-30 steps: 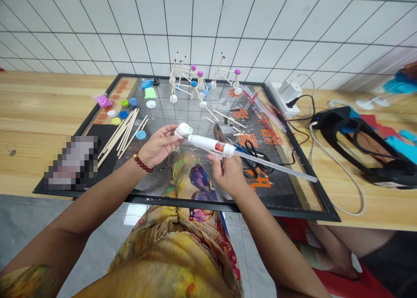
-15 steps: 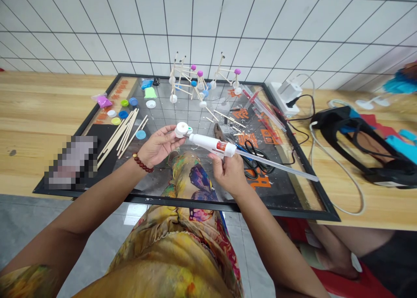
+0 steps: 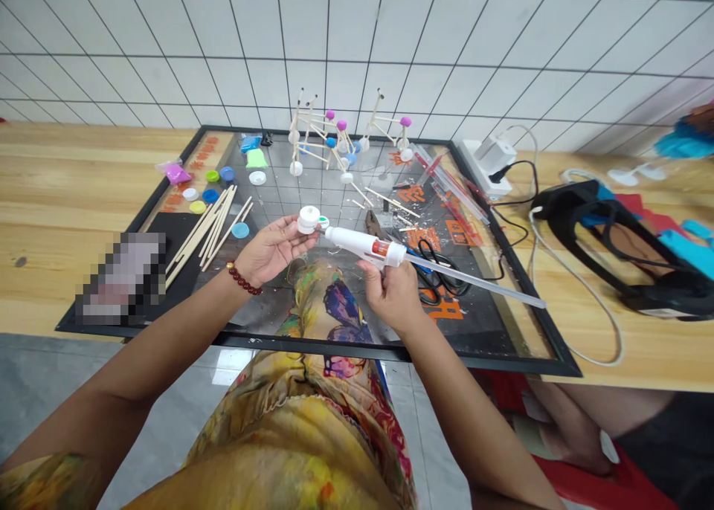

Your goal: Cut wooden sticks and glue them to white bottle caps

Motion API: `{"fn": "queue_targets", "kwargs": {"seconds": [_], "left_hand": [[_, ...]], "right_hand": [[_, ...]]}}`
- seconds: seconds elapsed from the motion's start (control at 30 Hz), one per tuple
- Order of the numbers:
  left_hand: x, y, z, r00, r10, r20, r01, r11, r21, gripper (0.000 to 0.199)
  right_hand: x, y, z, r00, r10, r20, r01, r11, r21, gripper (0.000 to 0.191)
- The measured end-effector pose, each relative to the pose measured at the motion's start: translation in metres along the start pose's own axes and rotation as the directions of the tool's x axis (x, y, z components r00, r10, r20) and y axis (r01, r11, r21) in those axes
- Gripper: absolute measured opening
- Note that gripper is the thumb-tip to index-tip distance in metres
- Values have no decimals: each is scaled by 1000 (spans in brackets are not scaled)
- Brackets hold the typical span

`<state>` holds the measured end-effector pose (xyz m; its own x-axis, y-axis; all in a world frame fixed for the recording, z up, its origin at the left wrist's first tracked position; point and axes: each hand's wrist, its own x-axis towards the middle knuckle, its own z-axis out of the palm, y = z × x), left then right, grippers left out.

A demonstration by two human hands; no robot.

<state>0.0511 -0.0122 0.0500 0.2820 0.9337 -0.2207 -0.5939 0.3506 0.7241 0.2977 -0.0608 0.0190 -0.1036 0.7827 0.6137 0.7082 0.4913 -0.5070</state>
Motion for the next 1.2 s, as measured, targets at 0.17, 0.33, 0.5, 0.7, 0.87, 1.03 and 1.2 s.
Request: {"fn": "queue_targets", "kwargs": {"seconds": [0.17, 0.33, 0.5, 0.7, 0.87, 1.03, 1.2], "left_hand": [[0, 0, 1, 1000, -6, 12, 6, 1000, -3, 9], [1, -1, 0, 999, -16, 31, 16, 1000, 14, 8], [1, -1, -1, 999, -21, 30, 20, 1000, 23, 6], [-1, 2, 3, 998, -64, -2, 64, 998, 6, 11], [-2, 3, 3, 996, -91, 10, 91, 996, 16, 11], [-2, 3, 1, 995, -96, 33, 95, 995, 33, 10], [-1, 1, -3, 997, -64, 51, 59, 994, 88, 21]], "right_hand": [[0, 1, 1, 1000, -10, -8, 10, 1000, 1, 27], [0, 2, 1, 1000, -6, -11, 6, 1000, -21, 32], [1, 1, 0, 1000, -22, -4, 22, 999, -28, 30], [0, 2, 0, 1000, -15, -6, 14, 999, -38, 27], [0, 3, 0, 1000, 0, -17, -1, 999, -53, 30], [1, 1, 0, 1000, 11, 18, -11, 1000, -21, 29], [2, 0, 0, 999, 12, -30, -13, 999, -32, 26]]}}
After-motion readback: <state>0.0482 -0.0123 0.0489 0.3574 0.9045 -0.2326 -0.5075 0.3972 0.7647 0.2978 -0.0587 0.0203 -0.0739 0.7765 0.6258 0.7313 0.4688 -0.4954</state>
